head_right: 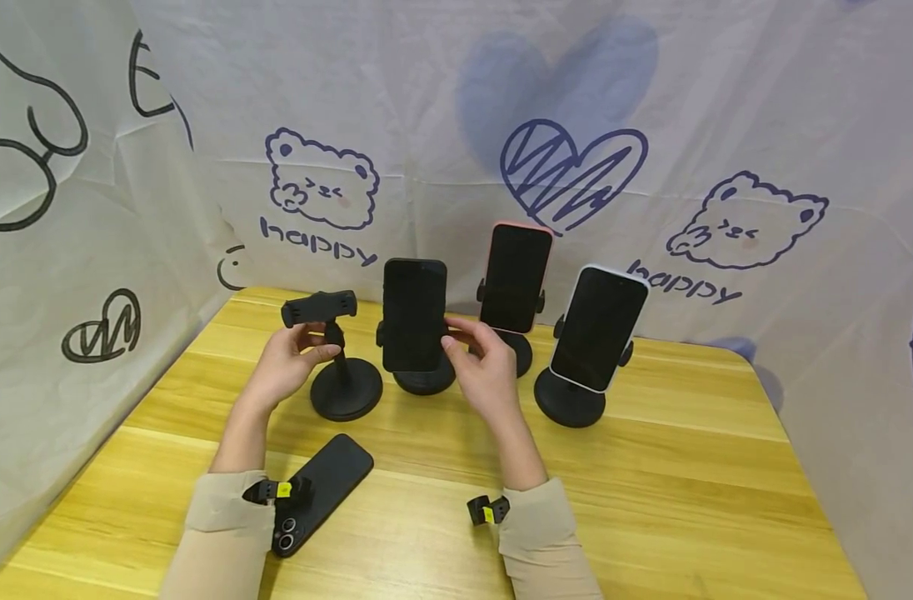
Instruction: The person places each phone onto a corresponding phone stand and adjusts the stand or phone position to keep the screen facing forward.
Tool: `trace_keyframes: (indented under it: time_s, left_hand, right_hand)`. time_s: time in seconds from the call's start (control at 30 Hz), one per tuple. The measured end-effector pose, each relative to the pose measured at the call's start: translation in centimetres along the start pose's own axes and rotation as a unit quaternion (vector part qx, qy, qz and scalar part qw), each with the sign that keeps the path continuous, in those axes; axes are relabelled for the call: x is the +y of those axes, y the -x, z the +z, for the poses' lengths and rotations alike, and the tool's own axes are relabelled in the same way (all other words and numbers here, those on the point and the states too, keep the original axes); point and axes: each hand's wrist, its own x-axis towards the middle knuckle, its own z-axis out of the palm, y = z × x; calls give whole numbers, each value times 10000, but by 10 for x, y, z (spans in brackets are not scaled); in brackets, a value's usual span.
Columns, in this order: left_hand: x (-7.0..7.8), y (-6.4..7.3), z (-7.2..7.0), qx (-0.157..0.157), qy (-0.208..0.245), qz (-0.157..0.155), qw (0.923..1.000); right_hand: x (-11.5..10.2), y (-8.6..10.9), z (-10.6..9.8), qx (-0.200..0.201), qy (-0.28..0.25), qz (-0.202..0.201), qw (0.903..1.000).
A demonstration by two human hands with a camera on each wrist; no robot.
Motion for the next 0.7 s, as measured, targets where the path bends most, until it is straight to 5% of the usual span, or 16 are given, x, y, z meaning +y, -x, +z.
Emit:
trace_keyframes:
  time_s: [0.37, 0.7]
  left_hand:
    - [2, 1, 2, -8, -13, -104, 9999]
    - [3, 1, 1, -21, -17, -97, 9999]
  right_hand:
    - [-32, 9, 4, 732, -21, -1558, 9851]
    - [-64, 4, 34, -101, 24, -2417, 9703]
